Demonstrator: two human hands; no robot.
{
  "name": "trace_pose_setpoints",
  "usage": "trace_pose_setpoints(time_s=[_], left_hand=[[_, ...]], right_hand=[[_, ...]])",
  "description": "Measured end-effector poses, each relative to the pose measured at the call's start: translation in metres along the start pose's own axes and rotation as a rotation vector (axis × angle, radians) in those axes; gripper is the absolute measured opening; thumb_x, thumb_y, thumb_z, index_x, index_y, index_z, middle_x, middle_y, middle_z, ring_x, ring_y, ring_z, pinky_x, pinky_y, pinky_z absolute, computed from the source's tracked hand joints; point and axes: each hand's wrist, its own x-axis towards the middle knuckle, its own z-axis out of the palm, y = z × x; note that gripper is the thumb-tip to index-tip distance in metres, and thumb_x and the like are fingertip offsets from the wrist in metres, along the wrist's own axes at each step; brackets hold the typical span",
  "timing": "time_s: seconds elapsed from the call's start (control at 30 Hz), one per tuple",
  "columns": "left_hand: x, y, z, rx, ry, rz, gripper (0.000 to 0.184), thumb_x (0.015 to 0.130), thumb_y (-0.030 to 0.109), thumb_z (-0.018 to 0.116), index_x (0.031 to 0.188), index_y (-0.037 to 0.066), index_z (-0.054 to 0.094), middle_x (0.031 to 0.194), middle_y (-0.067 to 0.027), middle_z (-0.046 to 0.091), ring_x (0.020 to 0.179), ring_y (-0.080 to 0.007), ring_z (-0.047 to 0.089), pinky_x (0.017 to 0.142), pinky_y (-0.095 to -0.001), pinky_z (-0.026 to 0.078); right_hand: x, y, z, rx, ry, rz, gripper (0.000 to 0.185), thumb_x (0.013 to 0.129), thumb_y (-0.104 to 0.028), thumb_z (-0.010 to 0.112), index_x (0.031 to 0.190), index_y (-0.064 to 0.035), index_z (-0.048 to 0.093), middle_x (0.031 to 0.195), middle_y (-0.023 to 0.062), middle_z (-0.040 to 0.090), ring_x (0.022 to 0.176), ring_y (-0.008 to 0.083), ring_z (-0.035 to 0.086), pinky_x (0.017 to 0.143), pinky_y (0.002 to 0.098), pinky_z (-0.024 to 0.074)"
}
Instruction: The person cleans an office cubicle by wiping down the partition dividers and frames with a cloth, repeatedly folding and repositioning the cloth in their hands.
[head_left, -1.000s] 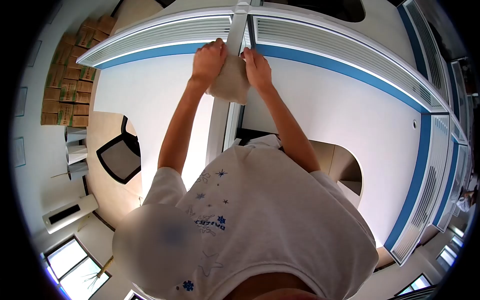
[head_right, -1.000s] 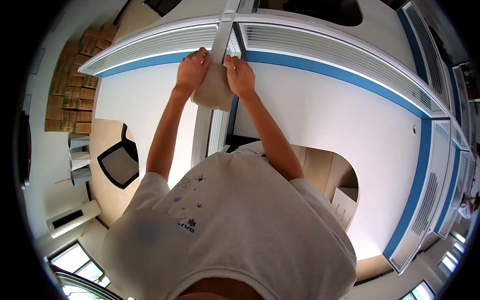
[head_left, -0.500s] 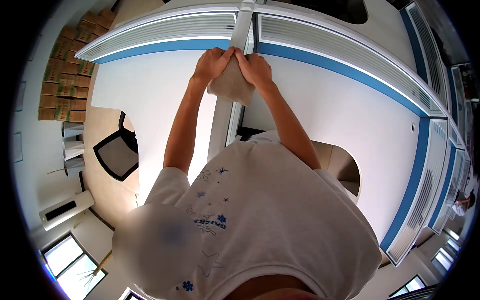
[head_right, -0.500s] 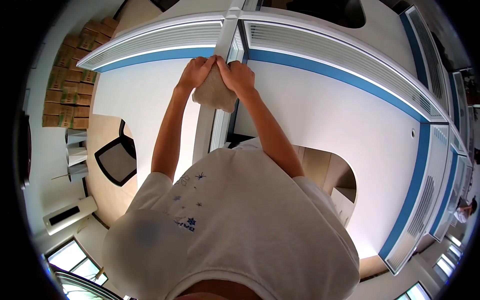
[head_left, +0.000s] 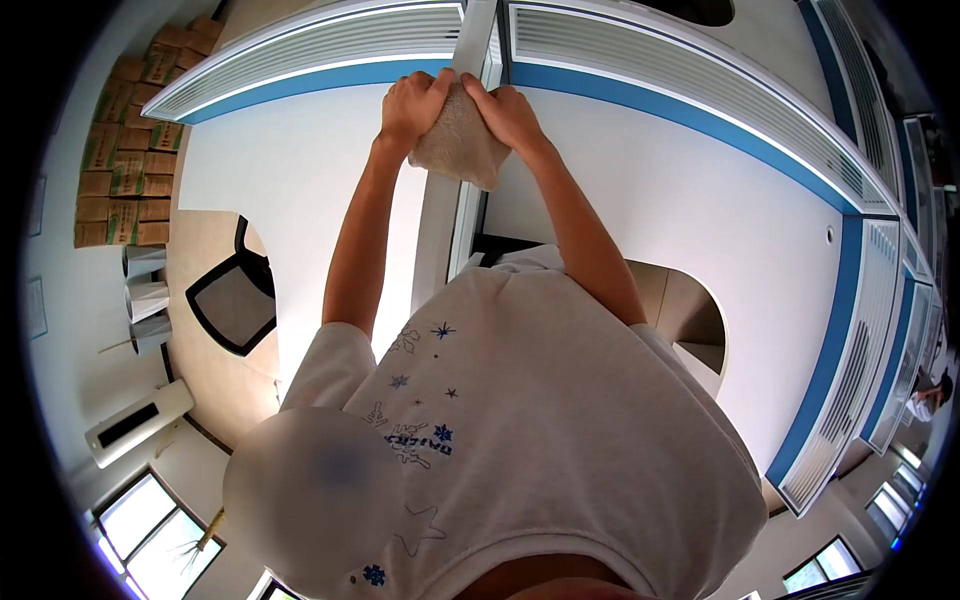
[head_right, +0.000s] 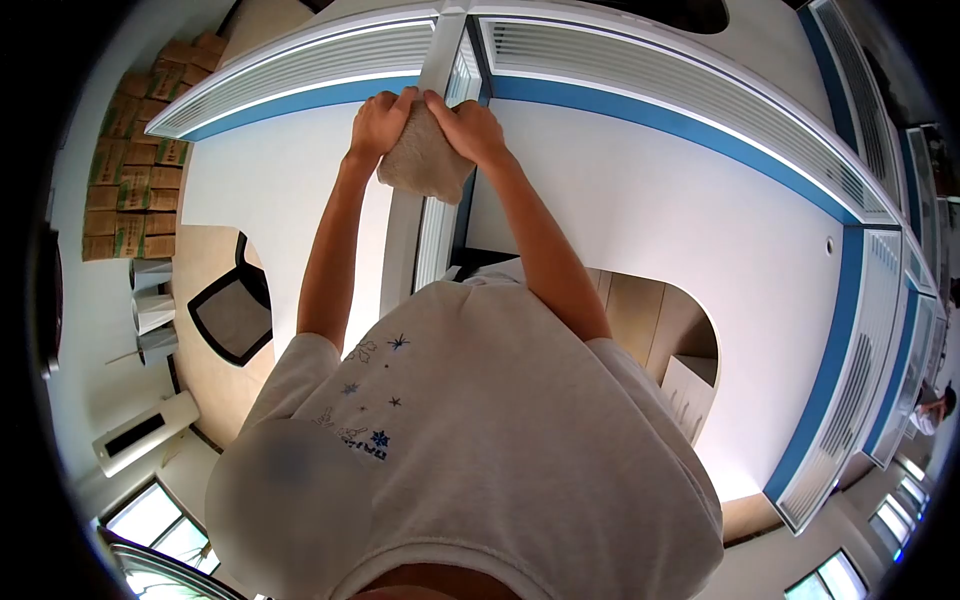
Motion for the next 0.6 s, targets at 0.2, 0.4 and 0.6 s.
trace_pose_setpoints(time_s=[0.2, 0.4, 0.6], left_hand=[[0.006, -0.004, 0.008, -0.427, 0.007, -0.356, 0.058, 0.091, 0.047, 0.045, 0.089, -0.005, 0.072, 0.096, -0.0272, 0.070, 0.095, -0.0449, 0.065, 0.091, -0.0455, 0.049], [0.006, 0.004, 0.000, -0.482, 0.014, -0.403, 0.057, 0.089, 0.044, 0.046, 0.083, -0.007, 0.069, 0.086, -0.0297, 0.068, 0.086, -0.0449, 0.065, 0.086, -0.0465, 0.048], [0.012, 0.001, 0.000, -0.515, -0.031, -0.409, 0.046, 0.085, 0.035, 0.050, 0.070, -0.007, 0.063, 0.068, -0.0276, 0.061, 0.063, -0.0398, 0.059, 0.070, -0.0454, 0.049]], right_hand=[[-0.006, 0.014, 0.000, 0.271, 0.006, 0.015, 0.088, 0.084, -0.078, 0.048, 0.076, 0.0048, 0.074, 0.076, 0.0231, 0.070, 0.078, 0.0350, 0.070, 0.075, 0.0429, 0.0531], [-0.007, 0.010, 0.013, 0.251, 0.150, 0.006, 0.083, 0.086, -0.074, 0.052, 0.074, 0.0049, 0.074, 0.069, 0.0196, 0.070, 0.069, 0.0324, 0.070, 0.071, 0.0428, 0.0544], [0.001, 0.013, 0.016, 0.358, 0.179, 0.029, 0.070, 0.082, -0.065, 0.063, 0.076, 0.0037, 0.075, 0.066, 0.0168, 0.069, 0.066, 0.0270, 0.070, 0.067, 0.0387, 0.0543]])
